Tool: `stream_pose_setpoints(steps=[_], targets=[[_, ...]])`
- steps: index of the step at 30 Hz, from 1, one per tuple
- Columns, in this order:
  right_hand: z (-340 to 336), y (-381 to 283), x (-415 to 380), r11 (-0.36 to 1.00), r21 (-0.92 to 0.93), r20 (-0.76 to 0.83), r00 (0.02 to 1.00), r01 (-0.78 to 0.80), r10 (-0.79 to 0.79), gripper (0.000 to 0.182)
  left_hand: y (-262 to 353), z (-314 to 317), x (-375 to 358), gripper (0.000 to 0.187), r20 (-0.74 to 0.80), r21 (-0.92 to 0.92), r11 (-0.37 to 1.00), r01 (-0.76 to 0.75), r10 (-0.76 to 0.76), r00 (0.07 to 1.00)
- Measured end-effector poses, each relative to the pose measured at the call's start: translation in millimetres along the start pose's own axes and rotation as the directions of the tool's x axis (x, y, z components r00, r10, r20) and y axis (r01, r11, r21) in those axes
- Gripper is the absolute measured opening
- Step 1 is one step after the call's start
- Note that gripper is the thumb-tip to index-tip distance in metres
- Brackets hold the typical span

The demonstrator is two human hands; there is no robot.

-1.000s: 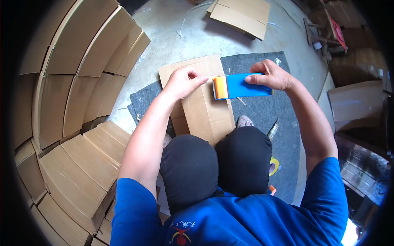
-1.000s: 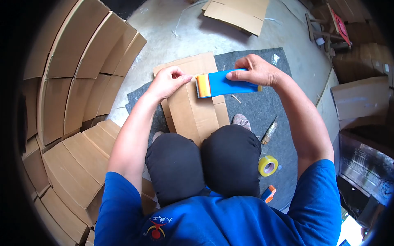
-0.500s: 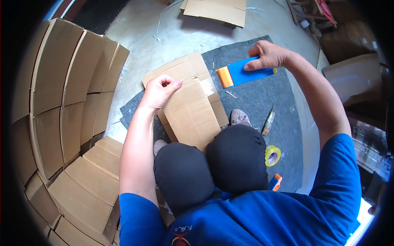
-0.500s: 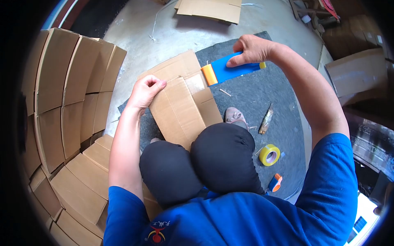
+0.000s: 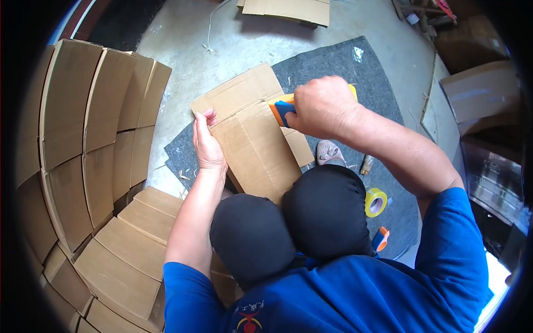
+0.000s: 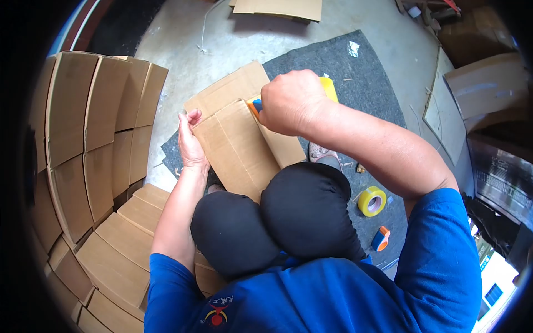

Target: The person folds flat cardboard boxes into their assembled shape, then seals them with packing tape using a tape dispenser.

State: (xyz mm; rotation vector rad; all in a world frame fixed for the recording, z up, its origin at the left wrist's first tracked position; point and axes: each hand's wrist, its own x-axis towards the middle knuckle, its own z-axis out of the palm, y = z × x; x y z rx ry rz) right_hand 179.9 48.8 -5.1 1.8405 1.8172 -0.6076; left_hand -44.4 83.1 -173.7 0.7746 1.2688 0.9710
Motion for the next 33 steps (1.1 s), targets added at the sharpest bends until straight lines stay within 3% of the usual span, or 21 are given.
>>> stream_pose_setpoints(steps=[1, 2, 3, 5, 6, 8, 10, 11, 14, 15, 16, 17, 18, 19, 21, 24, 25, 27, 28, 30, 33], targets=[[19, -2, 5, 0.999, -0.012, -0.048, 0.998, 0.040, -0.040, 0.027, -2, 0, -2, 0.052, 0.002, -0.001, 1.000, 0.000, 0.000, 1.000], [38, -9, 13, 0.995, -0.067, 0.015, 0.997, 0.078, -0.077, 0.025, -2, 2, -3, 0.052, 0.003, -0.137, 0.981, 0.137, -0.137, 0.990], [49, -7, 18, 0.999, -0.003, 0.013, 0.999, 0.047, -0.047, 0.025, 0, 4, -2, 0.051, 0.022, -0.268, 0.927, 0.264, -0.268, 0.963], [78, -6, 31, 0.994, 0.100, -0.053, 0.998, -0.034, 0.040, 0.025, -1, 5, -8, 0.053, 0.010, -0.273, 0.911, 0.310, -0.320, 0.947], [81, -4, 32, 0.998, 0.061, -0.088, 0.996, -0.028, 0.034, 0.029, -3, 2, -13, 0.055, -0.009, -0.278, 0.890, 0.362, -0.380, 0.925], [86, -2, 36, 1.000, -0.003, -0.099, 0.995, -0.008, 0.007, 0.049, -22, -7, -13, 0.047, -0.039, -0.251, 0.897, 0.364, -0.385, 0.922], [95, -9, 45, 0.988, -0.157, -0.230, 0.973, -0.010, -0.027, 0.063, -28, -5, -10, 0.048, 0.049, -0.193, 0.876, 0.442, -0.442, 0.896], [101, -11, 50, 0.973, -0.204, -0.235, 0.960, 0.104, -0.152, 0.066, -29, -6, -9, 0.048, 0.051, -0.193, 0.876, 0.442, -0.441, 0.896], [121, -13, 71, 0.975, -0.172, -0.234, 0.956, 0.138, -0.177, 0.068, -36, -12, -7, 0.050, 0.083, -0.116, 0.907, 0.405, -0.397, 0.914], [120, -15, 69, 0.979, -0.140, -0.204, 0.963, 0.151, -0.178, 0.050, -56, -25, 5, 0.053, 0.039, -0.060, 0.896, 0.439, -0.438, 0.898], [128, -16, 73, 0.977, -0.145, -0.214, 0.960, 0.154, -0.183, 0.050, -58, -31, 10, 0.055, -0.009, -0.006, 0.880, 0.476, -0.476, 0.879], [138, -16, 77, 0.989, -0.094, -0.168, 0.977, 0.118, -0.132, 0.041, -60, -39, 12, 0.055, -0.010, -0.011, 0.884, 0.467, -0.467, 0.884], [143, -14, 79, 0.996, -0.047, -0.118, 0.990, 0.075, -0.080, 0.035, -56, -43, 8, 0.054, -0.121, 0.352, 0.819, 0.453, -0.440, 0.890], [131, -11, 67, 0.998, 0.046, -0.149, 0.988, -0.031, 0.037, 0.028, -55, -47, 6, 0.054, -0.213, 0.661, 0.624, 0.416, -0.376, 0.902], [119, 15, 54, 0.954, 0.245, -0.144, 0.966, -0.174, 0.213, 0.035, -67, -66, 17, 0.054, -0.133, 0.785, 0.586, 0.201, -0.158, 0.978], [96, 64, 14, 0.859, 0.387, -0.170, 0.889, -0.335, 0.424, 0.049, 4, -43, -7, 0.052, -0.202, 0.687, 0.717, 0.118, 0.033, 0.979], [89, 81, -3, 0.802, 0.510, -0.182, 0.873, -0.310, 0.453, 0.059, 15, -44, -10, 0.047, -0.167, 0.645, 0.764, 0.034, 0.096, 0.981], [82, 106, -40, 0.644, 0.760, -0.243, 0.884, -0.081, 0.398, 0.056, 53, -34, -33, 0.038, 0.017, 0.502, 0.853, -0.145, 0.158, 0.987], [75, 110, -63, 0.534, 0.843, -0.289, 0.888, 0.060, 0.357, 0.054, 91, -15, -61, 0.032, 0.122, 0.405, 0.905, -0.128, 0.086, 0.989], [63, 114, -99, 0.449, 0.830, -0.479, 0.836, 0.332, 0.267, 0.046, 143, 10, -109, 0.033, 0.310, 0.340, 0.934, -0.113, 0.002, 0.951], [34, 102, -146, 0.413, 0.743, -0.626, 0.765, 0.527, 0.152, 0.045, 180, 41, -172, 0.045, 0.482, 0.131, 0.984, -0.119, 0.041, 0.875]])
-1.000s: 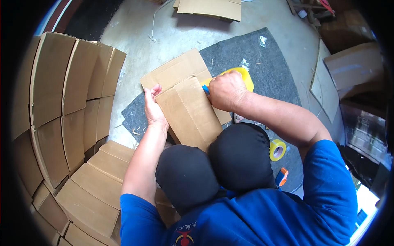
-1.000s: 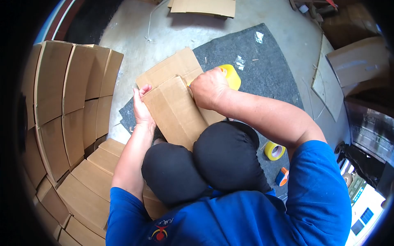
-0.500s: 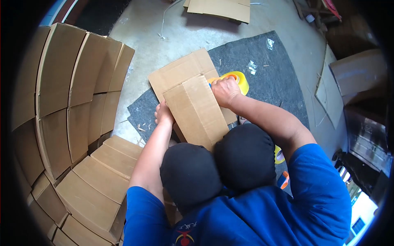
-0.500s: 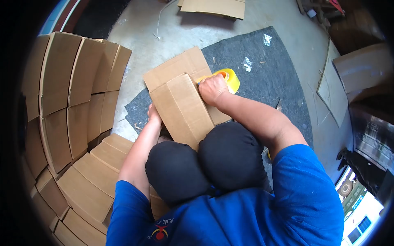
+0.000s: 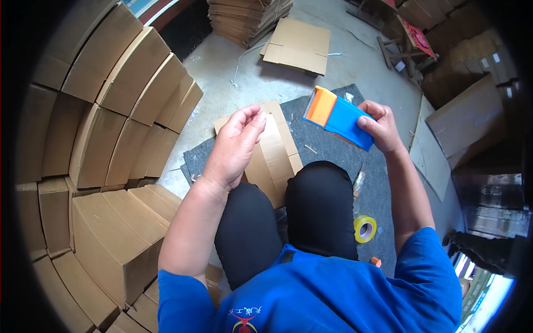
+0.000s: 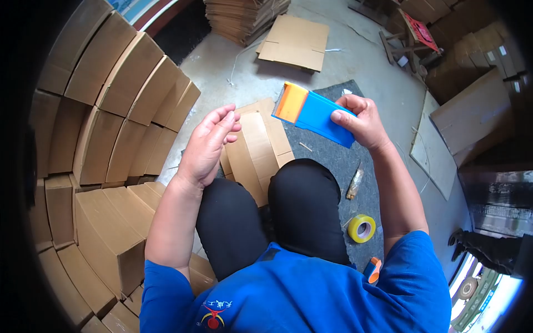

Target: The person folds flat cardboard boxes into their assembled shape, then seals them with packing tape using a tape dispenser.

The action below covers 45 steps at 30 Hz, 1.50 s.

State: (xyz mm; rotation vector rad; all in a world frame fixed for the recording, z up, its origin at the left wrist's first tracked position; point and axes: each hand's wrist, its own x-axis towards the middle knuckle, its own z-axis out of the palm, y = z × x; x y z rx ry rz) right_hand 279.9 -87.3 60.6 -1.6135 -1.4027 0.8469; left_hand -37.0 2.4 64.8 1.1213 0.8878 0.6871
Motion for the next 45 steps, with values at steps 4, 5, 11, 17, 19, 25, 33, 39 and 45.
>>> stream_pose_setpoints(steps=[4, 5, 11, 17, 19, 25, 33, 39, 45], targets=[[4, -66, -27, 0.987, 0.060, 0.080, 0.985, 0.147, -0.152, 0.049, 25, 30, -32, 0.048, 0.203, -0.360, 0.927, 0.102, -0.029, 0.979], [6, -75, -34, 0.985, 0.063, 0.108, 0.980, 0.161, -0.167, 0.050, 32, 34, -46, 0.043, 0.218, -0.401, 0.911, 0.094, -0.005, 0.976], [13, -104, -62, 0.966, -0.061, 0.219, 0.948, 0.251, -0.232, 0.055, 29, 32, -92, 0.029, 0.167, -0.421, 0.907, 0.024, 0.052, 0.985], [26, -100, -64, 0.983, -0.030, 0.369, 0.916, 0.180, -0.156, 0.052, -11, 32, -109, 0.015, -0.016, -0.398, 0.918, 0.003, -0.011, 1.000], [38, -90, -58, 0.988, -0.094, 0.425, 0.902, 0.124, -0.073, 0.052, -40, 28, -104, 0.013, -0.080, -0.417, 0.909, 0.005, -0.043, 0.996], [61, -26, -46, 0.949, -0.314, 0.566, 0.809, 0.033, 0.159, 0.054, -130, 3, -106, 0.013, -0.211, -0.408, 0.898, 0.163, -0.266, 0.941], [45, 34, -46, 0.911, -0.411, 0.537, 0.795, -0.045, 0.281, 0.053, -167, -47, -99, 0.015, -0.370, -0.360, 0.872, 0.332, -0.460, 0.807], [65, 51, -41, 0.907, -0.421, 0.556, 0.780, -0.033, 0.287, 0.056, -195, -42, -91, 0.022, -0.540, -0.243, 0.898, 0.366, -0.439, 0.718], [71, 60, -37, 0.896, -0.443, 0.573, 0.758, -0.033, 0.311, 0.056, -263, -25, -78, 0.023, -0.705, 0.021, 0.964, 0.266, -0.174, 0.687]])
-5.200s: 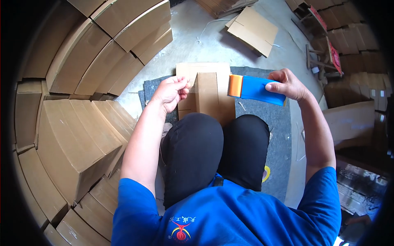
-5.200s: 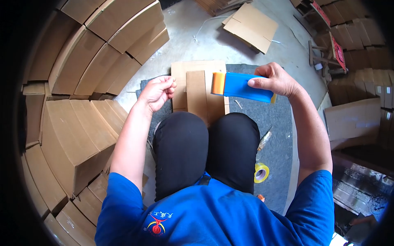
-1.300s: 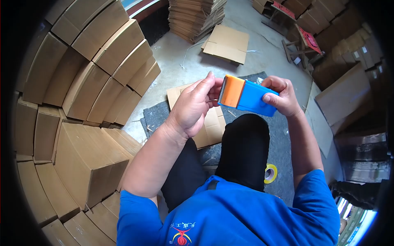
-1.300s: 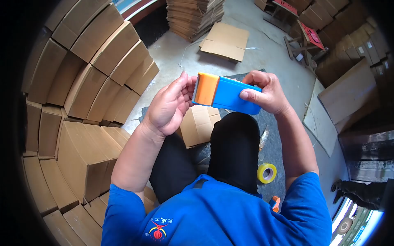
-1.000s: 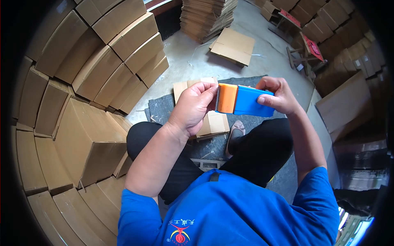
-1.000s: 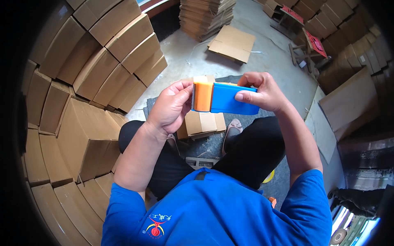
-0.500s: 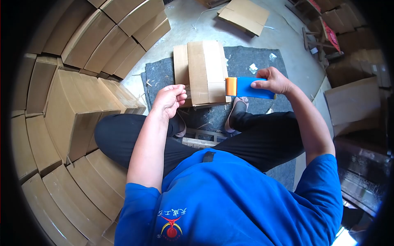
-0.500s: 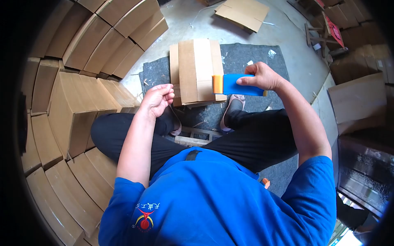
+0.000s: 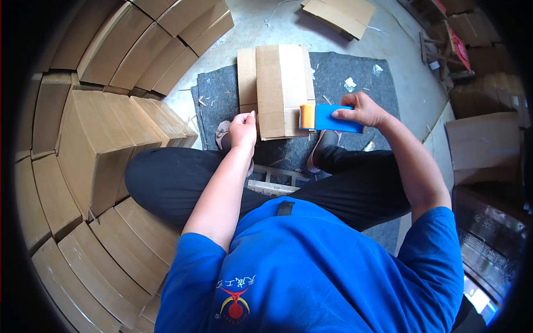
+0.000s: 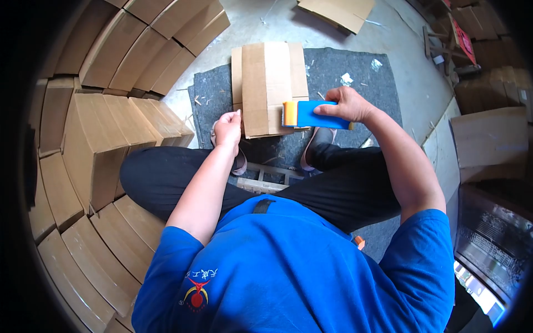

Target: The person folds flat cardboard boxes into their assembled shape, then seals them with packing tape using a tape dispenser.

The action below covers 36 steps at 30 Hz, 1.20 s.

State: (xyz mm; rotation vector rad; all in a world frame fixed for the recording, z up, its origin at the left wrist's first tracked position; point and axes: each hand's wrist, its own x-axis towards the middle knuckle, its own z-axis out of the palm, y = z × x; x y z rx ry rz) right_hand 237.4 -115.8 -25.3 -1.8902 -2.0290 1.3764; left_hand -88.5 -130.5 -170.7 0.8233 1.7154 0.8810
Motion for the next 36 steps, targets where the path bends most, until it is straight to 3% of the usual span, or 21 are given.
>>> stream_pose_setpoints(steps=[3, 8, 10, 12, 13, 15, 16, 17, 18, 19, 20, 22, 23, 24, 26, 27, 29, 36], targets=[[1, 1, 1, 1.000, -0.010, 0.004, 1.000, -0.008, 0.008, 0.056, -1, 16, -11, 0.024, -0.024, -0.180, 0.984, -0.003, -0.001, 1.000], [4, 4, -2, 1.000, 0.018, -0.011, 1.000, -0.026, 0.026, 0.057, 4, 20, -18, 0.029, 0.050, -0.315, 0.938, 0.147, -0.138, 0.989], [4, 5, -2, 1.000, 0.014, -0.027, 1.000, -0.012, 0.012, 0.057, 3, 16, -20, 0.042, 0.124, -0.345, 0.917, 0.201, -0.168, 0.978], [4, 6, -2, 1.000, 0.013, -0.026, 0.999, -0.028, 0.028, 0.057, 10, 12, -23, 0.064, 0.060, -0.148, 0.865, 0.480, -0.477, 0.877], [4, 6, -2, 0.999, 0.008, -0.020, 0.999, -0.039, 0.039, 0.058, -13, 10, -16, 0.082, 0.111, -0.171, 0.866, 0.471, -0.458, 0.882], [5, 4, -4, 1.000, -0.004, -0.033, 0.999, -0.024, 0.024, 0.058, -120, 9, 48, 0.080, 0.096, -0.090, 0.939, 0.332, -0.324, 0.941], [6, 3, -5, 1.000, 0.003, -0.030, 0.999, -0.031, 0.031, 0.059, -31, 9, -6, 0.066, -0.170, 0.171, 0.935, 0.312, -0.284, 0.944], [7, 2, -5, 0.999, 0.006, -0.030, 0.999, -0.035, 0.035, 0.059, -24, 9, -5, 0.049, -0.267, 0.203, 0.964, 0.170, -0.112, 0.957], [8, 1, -5, 1.000, 0.005, -0.025, 0.999, -0.024, 0.024, 0.059, -12, 5, -11, 0.046, -0.221, 0.314, 0.936, -0.158, 0.234, 0.947], [8, 1, -5, 1.000, 0.002, -0.022, 1.000, -0.011, 0.011, 0.060, 9, -1, -19, 0.044, -0.139, 0.400, 0.791, -0.464, 0.552, 0.822], [8, 3, -4, 1.000, 0.005, -0.023, 1.000, -0.012, 0.012, 0.060, 35, -8, -34, 0.046, 0.127, 0.464, 0.544, -0.699, 0.741, 0.660], [7, 7, -1, 1.000, 0.001, -0.007, 1.000, -0.012, 0.012, 0.059, 64, -1, -62, 0.060, 0.483, 0.430, 0.309, -0.848, 0.715, 0.505], [7, 7, -1, 1.000, 0.004, -0.009, 1.000, -0.014, 0.014, 0.059, 72, 6, -76, 0.076, 0.587, 0.469, 0.233, -0.852, 0.639, 0.497], [7, 6, -1, 1.000, 0.021, -0.012, 1.000, -0.012, 0.012, 0.060, 73, 12, -83, 0.088, 0.646, 0.514, 0.227, -0.827, 0.531, 0.547], [7, 5, 0, 0.999, 0.040, -0.017, 1.000, -0.017, 0.018, 0.060, 64, 24, -84, 0.097, 0.634, 0.621, 0.208, -0.756, 0.433, 0.640], [7, 3, -1, 1.000, 0.030, -0.019, 1.000, 0.001, 0.000, 0.057, 63, 26, -84, 0.102, 0.648, 0.650, 0.123, -0.750, 0.426, 0.631], [4, 0, -5, 0.999, 0.036, -0.008, 1.000, 0.017, -0.017, 0.053, 59, 30, -82, 0.099, 0.650, 0.673, 0.081, -0.735, 0.410, 0.640], [-49, 25, -35, 0.994, -0.051, 0.052, 0.994, -0.099, 0.101, 0.052, 63, 32, -77, 0.093, 0.660, 0.694, 0.050, -0.719, 0.356, 0.662]])
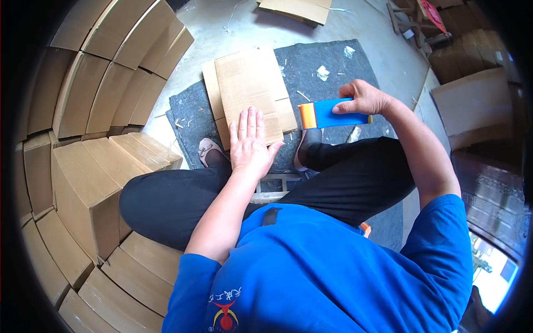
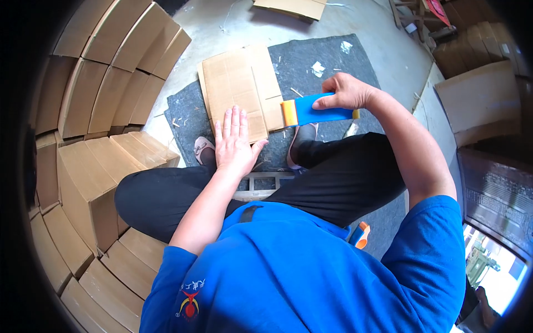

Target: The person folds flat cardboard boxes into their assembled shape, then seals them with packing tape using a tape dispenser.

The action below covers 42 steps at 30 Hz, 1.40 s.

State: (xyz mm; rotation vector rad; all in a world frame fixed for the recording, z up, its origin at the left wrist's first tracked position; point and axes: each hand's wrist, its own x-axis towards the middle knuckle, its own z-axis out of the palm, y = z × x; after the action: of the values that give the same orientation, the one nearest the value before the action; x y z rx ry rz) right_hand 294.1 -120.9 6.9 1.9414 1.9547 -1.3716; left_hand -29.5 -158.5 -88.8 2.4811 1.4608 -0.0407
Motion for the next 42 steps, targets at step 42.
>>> stream_pose_setpoints(steps=[42], targets=[[165, -101, 28, 0.953, -0.148, 0.031, 0.962, -0.265, 0.272, 0.055, -91, -53, 171, 0.058, -0.257, -0.229, 0.945, 0.231, -0.288, 0.922]])
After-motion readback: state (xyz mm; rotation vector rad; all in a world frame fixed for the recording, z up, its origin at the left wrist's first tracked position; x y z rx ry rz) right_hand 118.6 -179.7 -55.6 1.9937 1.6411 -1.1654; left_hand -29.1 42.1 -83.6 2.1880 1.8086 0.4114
